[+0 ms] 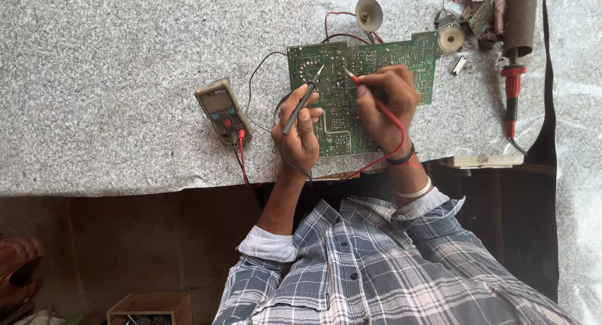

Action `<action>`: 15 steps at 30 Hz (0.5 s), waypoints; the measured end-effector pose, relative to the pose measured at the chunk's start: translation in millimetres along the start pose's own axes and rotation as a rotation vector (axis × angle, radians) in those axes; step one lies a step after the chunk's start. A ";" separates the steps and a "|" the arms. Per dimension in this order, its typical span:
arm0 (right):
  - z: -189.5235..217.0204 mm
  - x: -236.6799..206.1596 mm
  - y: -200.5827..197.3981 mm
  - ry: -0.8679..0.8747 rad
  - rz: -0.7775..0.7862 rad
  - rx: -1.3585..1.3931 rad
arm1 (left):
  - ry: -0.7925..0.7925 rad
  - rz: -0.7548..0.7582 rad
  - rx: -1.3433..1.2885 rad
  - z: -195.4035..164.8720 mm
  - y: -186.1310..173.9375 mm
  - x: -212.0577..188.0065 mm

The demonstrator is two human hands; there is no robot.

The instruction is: The person uses a multimeter to test points on a green circuit board. They hold the red and black probes and touch them to various solder points and traces across the board while the multimeter sits on the table.

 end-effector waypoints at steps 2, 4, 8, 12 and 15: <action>-1.5 -0.2 0.6 0.018 -0.011 0.008 | 0.008 0.004 0.008 0.0 0.1 0.6; -0.7 -1.0 0.8 -0.041 0.032 -0.010 | -0.001 0.001 -0.001 0.0 0.5 0.6; -0.4 -1.7 0.5 -0.041 0.012 -0.036 | -0.016 -0.009 -0.010 0.7 0.9 1.7; -1.3 -1.1 -0.1 0.007 0.041 0.056 | 0.016 -0.014 0.031 0.6 -1.2 1.1; -0.5 -1.9 -0.5 -0.007 0.034 0.030 | 0.011 -0.004 0.027 0.7 -1.1 -0.7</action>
Point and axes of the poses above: each hand's wrist, its own x-axis towards the middle knuckle, its own y-axis out of the palm, z = x × y, the point moved 2 cm from there along x, towards the middle knuckle, and after that the axes turned 6 degrees about z, right-handed, at the moved point
